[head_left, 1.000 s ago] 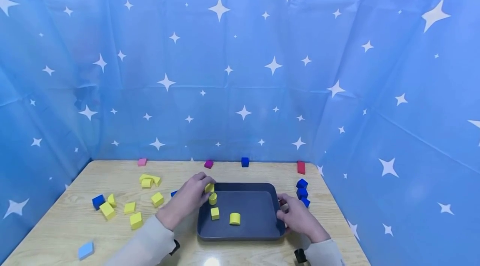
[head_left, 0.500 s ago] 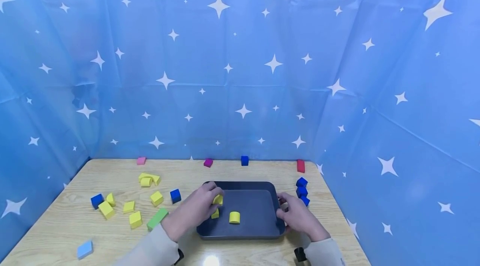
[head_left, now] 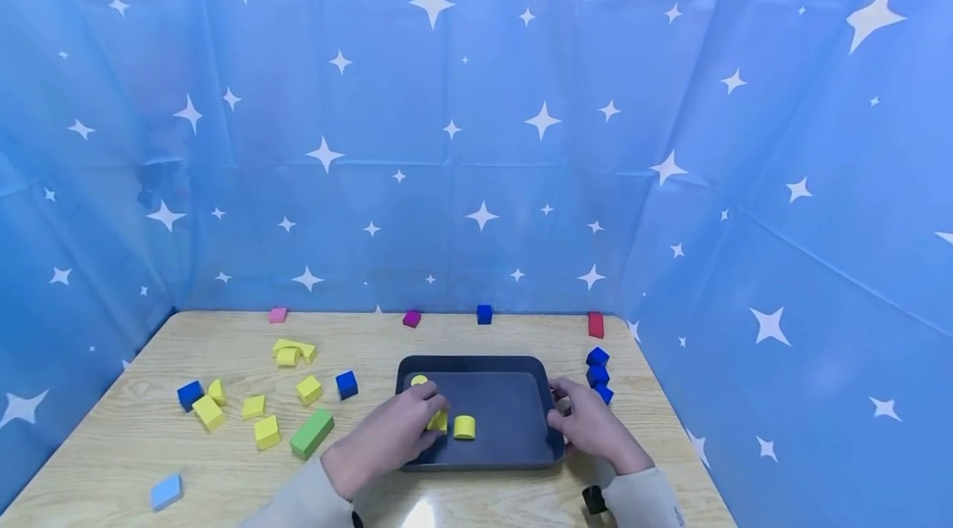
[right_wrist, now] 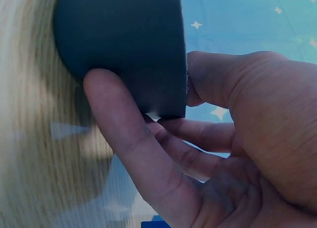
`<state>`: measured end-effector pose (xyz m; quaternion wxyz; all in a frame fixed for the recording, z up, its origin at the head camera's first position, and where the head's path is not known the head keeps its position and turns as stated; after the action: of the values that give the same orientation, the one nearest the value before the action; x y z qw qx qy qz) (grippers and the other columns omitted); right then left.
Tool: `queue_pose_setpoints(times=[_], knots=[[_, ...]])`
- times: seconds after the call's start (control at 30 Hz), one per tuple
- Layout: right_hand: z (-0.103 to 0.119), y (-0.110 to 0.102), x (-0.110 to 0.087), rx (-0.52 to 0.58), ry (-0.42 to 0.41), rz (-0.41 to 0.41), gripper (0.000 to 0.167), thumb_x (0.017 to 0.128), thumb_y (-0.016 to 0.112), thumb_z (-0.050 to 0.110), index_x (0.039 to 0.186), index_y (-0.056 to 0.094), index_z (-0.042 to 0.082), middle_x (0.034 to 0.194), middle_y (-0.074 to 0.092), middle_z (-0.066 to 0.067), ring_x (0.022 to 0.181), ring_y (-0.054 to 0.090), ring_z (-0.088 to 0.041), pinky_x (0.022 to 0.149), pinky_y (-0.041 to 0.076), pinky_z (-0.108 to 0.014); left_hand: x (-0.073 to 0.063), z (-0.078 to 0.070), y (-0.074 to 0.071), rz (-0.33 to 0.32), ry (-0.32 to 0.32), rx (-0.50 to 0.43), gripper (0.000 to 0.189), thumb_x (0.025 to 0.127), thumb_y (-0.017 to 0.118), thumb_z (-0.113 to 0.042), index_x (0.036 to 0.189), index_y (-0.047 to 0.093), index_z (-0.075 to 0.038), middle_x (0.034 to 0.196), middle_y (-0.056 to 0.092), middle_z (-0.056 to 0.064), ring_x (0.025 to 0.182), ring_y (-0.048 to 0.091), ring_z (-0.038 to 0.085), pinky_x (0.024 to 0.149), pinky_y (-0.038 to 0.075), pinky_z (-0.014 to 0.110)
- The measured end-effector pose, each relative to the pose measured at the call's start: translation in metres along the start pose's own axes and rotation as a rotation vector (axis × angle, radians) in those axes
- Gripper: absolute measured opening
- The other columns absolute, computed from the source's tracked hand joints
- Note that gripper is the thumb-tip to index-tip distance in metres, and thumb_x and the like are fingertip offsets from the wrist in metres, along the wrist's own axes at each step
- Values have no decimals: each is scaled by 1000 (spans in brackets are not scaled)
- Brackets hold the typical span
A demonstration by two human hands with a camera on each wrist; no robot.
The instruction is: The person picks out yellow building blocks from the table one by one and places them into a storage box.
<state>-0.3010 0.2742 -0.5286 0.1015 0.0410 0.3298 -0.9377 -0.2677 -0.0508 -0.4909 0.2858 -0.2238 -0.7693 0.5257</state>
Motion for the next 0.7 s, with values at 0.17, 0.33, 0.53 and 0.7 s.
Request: queue_pose_setpoints(times=[0.17,0.33,0.53,0.7], knots=[[1,0,1,-10,1,-2,55,107,74,0,161,64,0,138,75,-20,101,76,-24,56,68,-42,0,-2,1,25,7,-2,28,98,96,-13,123,85,-10,115,77,2,98,72,6,83,67,21],[1,0,1,-14,4,1,55,107,74,0,161,64,0,138,74,-20,101,77,-25,56,68,-42,1,-4,4,52,11,-3,27,98,96,-15,122,85,-11,114,77,0,97,70,3,84,66,20],[1,0,1,-10,5,0,55,107,74,0,160,64,0,137,75,-19,102,77,-25,56,69,-42,2,-5,5,63,11,2,26,98,97,-15,121,85,-11,113,77,0,96,71,2,84,67,20],[1,0,0,0,9,-3,55,107,73,0,161,64,0,137,74,-19,103,77,-25,56,69,-42,2,-6,6,63,20,1,25,98,97,-14,119,85,-11,112,77,0,97,71,3,83,66,19]])
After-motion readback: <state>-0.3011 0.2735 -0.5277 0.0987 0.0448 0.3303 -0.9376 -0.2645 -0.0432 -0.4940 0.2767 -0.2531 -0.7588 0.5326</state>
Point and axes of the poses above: each hand's wrist, its own x-axis towards the middle knuckle, its own y-axis out of the palm, z = x × y, the point moved 4 cm from there along x, towards the middle knuckle
